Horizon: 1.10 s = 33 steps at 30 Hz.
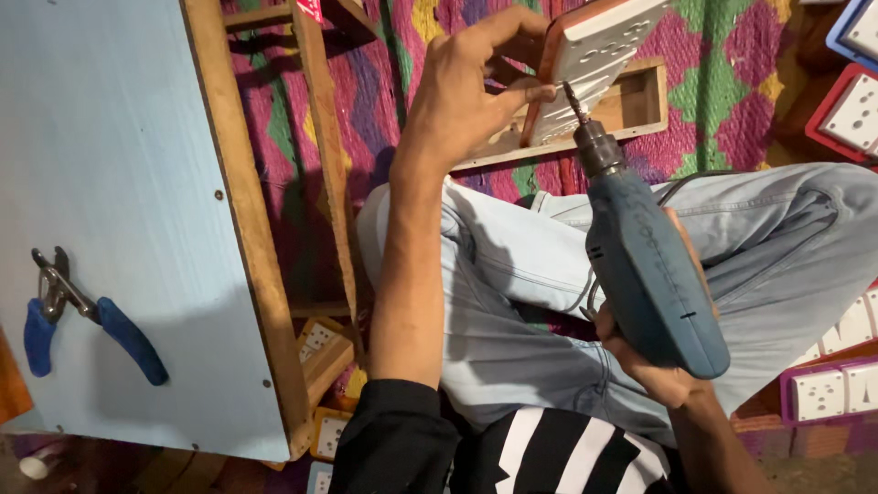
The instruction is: The person uses a corded electric drill to fasten screws into multiple electrical socket plates mounted on a wooden frame. They handle several socket plates of different colors, aligning them and securing them to the frame while sitting on the floor.
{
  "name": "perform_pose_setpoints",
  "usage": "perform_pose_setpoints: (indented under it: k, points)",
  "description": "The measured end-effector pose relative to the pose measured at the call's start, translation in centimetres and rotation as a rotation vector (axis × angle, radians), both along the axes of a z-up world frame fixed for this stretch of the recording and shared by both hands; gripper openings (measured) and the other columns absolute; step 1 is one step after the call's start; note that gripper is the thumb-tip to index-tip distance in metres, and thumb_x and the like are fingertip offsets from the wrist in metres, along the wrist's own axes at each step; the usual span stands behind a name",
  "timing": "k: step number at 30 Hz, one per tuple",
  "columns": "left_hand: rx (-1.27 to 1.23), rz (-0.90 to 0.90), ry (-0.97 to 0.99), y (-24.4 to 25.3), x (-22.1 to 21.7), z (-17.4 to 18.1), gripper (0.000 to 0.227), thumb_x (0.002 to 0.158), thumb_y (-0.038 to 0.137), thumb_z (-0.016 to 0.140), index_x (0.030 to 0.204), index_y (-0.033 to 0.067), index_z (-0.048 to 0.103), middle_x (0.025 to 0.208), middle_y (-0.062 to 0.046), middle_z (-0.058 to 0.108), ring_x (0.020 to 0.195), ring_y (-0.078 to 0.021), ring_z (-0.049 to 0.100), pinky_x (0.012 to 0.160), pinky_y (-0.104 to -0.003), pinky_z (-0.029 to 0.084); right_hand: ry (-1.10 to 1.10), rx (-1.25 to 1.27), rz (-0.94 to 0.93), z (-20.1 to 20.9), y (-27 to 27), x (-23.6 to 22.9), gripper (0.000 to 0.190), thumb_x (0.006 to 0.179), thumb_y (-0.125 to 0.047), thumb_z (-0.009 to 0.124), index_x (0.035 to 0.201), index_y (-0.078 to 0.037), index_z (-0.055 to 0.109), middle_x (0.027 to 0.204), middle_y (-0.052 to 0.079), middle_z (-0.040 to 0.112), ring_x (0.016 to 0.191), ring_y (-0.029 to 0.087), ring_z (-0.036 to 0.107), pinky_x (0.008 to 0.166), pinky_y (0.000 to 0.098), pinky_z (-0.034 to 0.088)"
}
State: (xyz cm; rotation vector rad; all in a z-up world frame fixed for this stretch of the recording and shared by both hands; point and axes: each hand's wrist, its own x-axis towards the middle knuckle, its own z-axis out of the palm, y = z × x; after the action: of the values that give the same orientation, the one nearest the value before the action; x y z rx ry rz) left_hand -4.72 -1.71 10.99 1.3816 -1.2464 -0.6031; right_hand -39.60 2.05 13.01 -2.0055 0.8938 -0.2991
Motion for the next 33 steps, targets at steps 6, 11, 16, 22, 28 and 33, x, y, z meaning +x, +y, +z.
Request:
perform_pose_setpoints:
  k: [6,11,16,22,28,33]
  points:
    - [0.051,0.013,-0.049,0.0,0.1,0.3,0.025,0.083,0.005,0.088,0.1,0.006,0.071,0.094,-0.003,0.081,0.089,-0.0139,0.082,0.079,-0.029,0.065,-0.297,0.317,-0.099,2.1,-0.4,2.1,0.089,0.071,0.006,0.063,0.155,0.002,0.032,0.085,0.008,0.068,0.073,0.015,0.066,0.066,0.0291,0.056]
    - [0.098,0.043,-0.037,0.0,0.0,0.4,0.023,0.08,0.006,0.089,0.095,0.0045,0.071,0.088,-0.003,0.08,0.086,-0.0126,0.082,0.075,-0.028,0.064,-0.204,0.292,-0.181,2.6,-0.3,2.9,0.104,0.07,0.005,0.066,0.163,-0.001,0.02,0.079,0.008,0.067,0.067,0.016,0.065,0.063,0.0305,0.057]
    - [0.078,0.049,-0.058,-0.2,0.0,0.2,0.022,0.081,0.005,0.088,0.095,0.005,0.071,0.089,-0.003,0.08,0.086,-0.0119,0.081,0.076,-0.027,0.064,-0.344,-0.006,0.043,3.4,-1.1,3.9,0.105,0.07,0.002,0.07,0.163,-0.01,0.023,0.08,0.011,0.068,0.07,0.02,0.068,0.071,0.038,0.058]
    - [0.124,0.031,0.008,-0.1,0.0,0.0,0.018,0.083,0.003,0.085,0.095,0.0049,0.072,0.089,-0.002,0.081,0.086,-0.0112,0.082,0.075,-0.026,0.065,-0.253,-0.004,-0.018,4.2,-1.2,4.7,0.093,0.07,0.002,0.069,0.153,-0.009,0.028,0.08,0.011,0.067,0.07,0.02,0.067,0.072,0.0386,0.058]
    - [0.133,0.038,0.027,-0.2,-0.1,0.1,0.019,0.081,0.005,0.087,0.094,0.0062,0.073,0.088,-0.001,0.081,0.084,-0.0108,0.081,0.075,-0.026,0.064,-0.244,0.003,-0.029,3.9,-1.4,4.7,0.082,0.069,0.001,0.069,0.143,-0.008,0.034,0.08,0.011,0.067,0.071,0.021,0.067,0.073,0.0392,0.057]
    - [0.149,0.03,0.032,-0.2,-0.1,0.1,0.017,0.082,0.005,0.087,0.093,0.0071,0.074,0.087,-0.001,0.081,0.083,-0.0107,0.081,0.075,-0.027,0.064,-0.244,0.002,-0.027,3.5,-1.4,4.5,0.073,0.069,0.001,0.069,0.134,-0.007,0.039,0.08,0.011,0.067,0.072,0.021,0.067,0.073,0.0397,0.057]
